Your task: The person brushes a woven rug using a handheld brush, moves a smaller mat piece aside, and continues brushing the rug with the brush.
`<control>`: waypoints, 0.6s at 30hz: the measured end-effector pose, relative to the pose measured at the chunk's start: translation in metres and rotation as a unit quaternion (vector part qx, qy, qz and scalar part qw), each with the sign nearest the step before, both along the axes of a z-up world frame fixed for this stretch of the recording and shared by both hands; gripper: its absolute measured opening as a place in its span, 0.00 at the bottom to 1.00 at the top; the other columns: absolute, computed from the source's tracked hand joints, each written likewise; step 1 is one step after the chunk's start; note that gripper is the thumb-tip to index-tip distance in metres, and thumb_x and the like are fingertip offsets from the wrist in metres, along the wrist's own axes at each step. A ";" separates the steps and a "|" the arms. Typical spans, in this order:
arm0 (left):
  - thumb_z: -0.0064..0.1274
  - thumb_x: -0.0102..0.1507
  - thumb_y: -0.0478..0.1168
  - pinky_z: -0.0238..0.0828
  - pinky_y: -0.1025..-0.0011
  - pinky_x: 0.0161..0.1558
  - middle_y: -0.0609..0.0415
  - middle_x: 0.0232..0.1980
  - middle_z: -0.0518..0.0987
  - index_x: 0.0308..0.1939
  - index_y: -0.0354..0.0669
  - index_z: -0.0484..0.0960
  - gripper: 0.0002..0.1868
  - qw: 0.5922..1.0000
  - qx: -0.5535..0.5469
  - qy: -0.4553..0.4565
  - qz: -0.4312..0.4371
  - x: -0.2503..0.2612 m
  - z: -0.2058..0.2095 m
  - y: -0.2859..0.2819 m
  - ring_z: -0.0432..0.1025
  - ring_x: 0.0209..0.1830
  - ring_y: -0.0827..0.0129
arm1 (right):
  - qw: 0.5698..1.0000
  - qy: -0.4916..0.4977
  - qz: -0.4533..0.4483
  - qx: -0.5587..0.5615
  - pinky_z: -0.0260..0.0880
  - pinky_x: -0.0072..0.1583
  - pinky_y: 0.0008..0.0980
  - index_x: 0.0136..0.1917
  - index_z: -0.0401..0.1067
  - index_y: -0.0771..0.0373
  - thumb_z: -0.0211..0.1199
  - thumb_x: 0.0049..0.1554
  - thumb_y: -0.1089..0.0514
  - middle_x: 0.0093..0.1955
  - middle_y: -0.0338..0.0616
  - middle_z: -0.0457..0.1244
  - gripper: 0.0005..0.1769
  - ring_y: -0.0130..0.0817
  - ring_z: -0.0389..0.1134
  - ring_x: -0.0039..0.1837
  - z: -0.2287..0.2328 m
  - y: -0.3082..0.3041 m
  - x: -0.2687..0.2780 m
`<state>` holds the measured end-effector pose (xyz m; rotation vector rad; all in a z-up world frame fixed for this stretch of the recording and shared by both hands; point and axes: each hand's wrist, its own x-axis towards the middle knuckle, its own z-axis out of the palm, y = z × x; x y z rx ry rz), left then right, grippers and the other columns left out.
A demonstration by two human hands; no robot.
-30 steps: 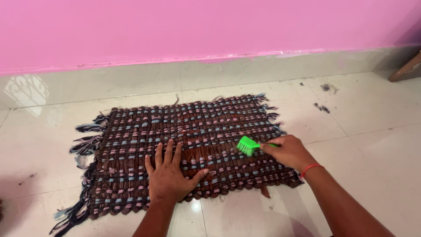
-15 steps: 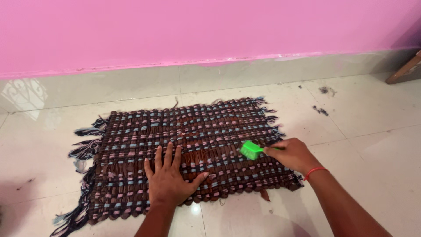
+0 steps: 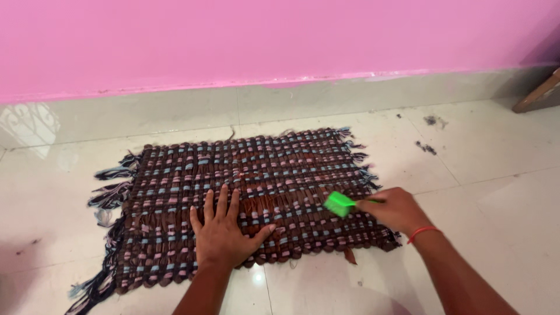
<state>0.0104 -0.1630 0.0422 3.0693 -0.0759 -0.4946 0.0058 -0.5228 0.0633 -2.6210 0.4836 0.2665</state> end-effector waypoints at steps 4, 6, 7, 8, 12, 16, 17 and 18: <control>0.28 0.53 0.89 0.22 0.43 0.76 0.58 0.84 0.32 0.81 0.57 0.38 0.63 1.000 0.015 0.009 -0.001 -0.004 0.001 0.000 0.23 0.83 0.58 | 0.988 -0.014 -0.119 -0.094 0.71 0.48 0.37 0.51 0.86 0.55 0.71 0.51 0.39 0.39 0.45 0.72 0.22 0.40 0.72 0.41 0.022 -0.019 -0.003; 0.28 0.53 0.89 0.22 0.43 0.76 0.58 0.84 0.32 0.81 0.57 0.38 0.63 1.000 0.011 0.001 0.000 -0.001 0.003 -0.001 0.23 0.83 0.58 | 0.969 -0.074 -0.182 -0.150 0.69 0.47 0.41 0.52 0.85 0.52 0.70 0.51 0.42 0.41 0.43 0.70 0.19 0.40 0.68 0.42 0.030 -0.014 -0.008; 0.29 0.53 0.89 0.22 0.43 0.76 0.58 0.84 0.33 0.81 0.57 0.39 0.63 1.000 0.008 0.002 0.002 -0.003 0.003 -0.001 0.23 0.83 0.57 | 0.969 -0.073 -0.182 -0.149 0.69 0.47 0.41 0.52 0.85 0.52 0.70 0.51 0.42 0.41 0.43 0.70 0.19 0.40 0.68 0.42 0.033 -0.011 -0.008; 0.29 0.53 0.89 0.23 0.43 0.76 0.58 0.85 0.34 0.81 0.56 0.39 0.63 1.000 0.005 0.003 0.003 -0.003 0.003 -0.001 0.24 0.84 0.57 | 0.986 -0.071 -0.136 -0.071 0.71 0.48 0.40 0.52 0.85 0.53 0.69 0.51 0.41 0.39 0.46 0.71 0.21 0.41 0.70 0.40 0.035 -0.008 -0.007; 0.30 0.52 0.89 0.22 0.44 0.77 0.58 0.84 0.35 0.81 0.57 0.39 0.64 1.000 0.007 0.008 -0.003 -0.004 0.000 0.000 0.25 0.83 0.58 | 0.997 0.030 -0.039 0.063 0.72 0.50 0.39 0.51 0.87 0.50 0.71 0.48 0.39 0.37 0.49 0.74 0.22 0.36 0.71 0.41 0.011 0.008 -0.003; 0.29 0.52 0.89 0.23 0.42 0.75 0.58 0.84 0.34 0.80 0.56 0.39 0.64 1.000 0.006 -0.007 -0.005 -0.001 0.000 0.001 0.24 0.83 0.57 | 0.998 0.021 -0.059 0.001 0.73 0.52 0.36 0.50 0.87 0.53 0.73 0.47 0.38 0.39 0.48 0.75 0.24 0.36 0.74 0.43 0.006 -0.014 -0.001; 0.29 0.53 0.89 0.22 0.42 0.75 0.58 0.84 0.34 0.80 0.56 0.39 0.63 1.000 0.007 -0.010 -0.012 -0.001 -0.001 0.000 0.24 0.83 0.57 | 0.993 0.020 -0.104 -0.059 0.74 0.51 0.38 0.51 0.87 0.52 0.71 0.50 0.38 0.41 0.47 0.75 0.22 0.40 0.74 0.44 0.013 -0.023 -0.002; 0.29 0.53 0.89 0.22 0.42 0.75 0.58 0.84 0.34 0.80 0.56 0.39 0.63 1.000 0.007 -0.010 -0.013 -0.001 -0.001 0.000 0.24 0.83 0.57 | 0.982 0.018 -0.147 -0.119 0.74 0.51 0.41 0.52 0.86 0.51 0.68 0.53 0.38 0.44 0.47 0.74 0.22 0.44 0.74 0.45 0.019 -0.027 -0.004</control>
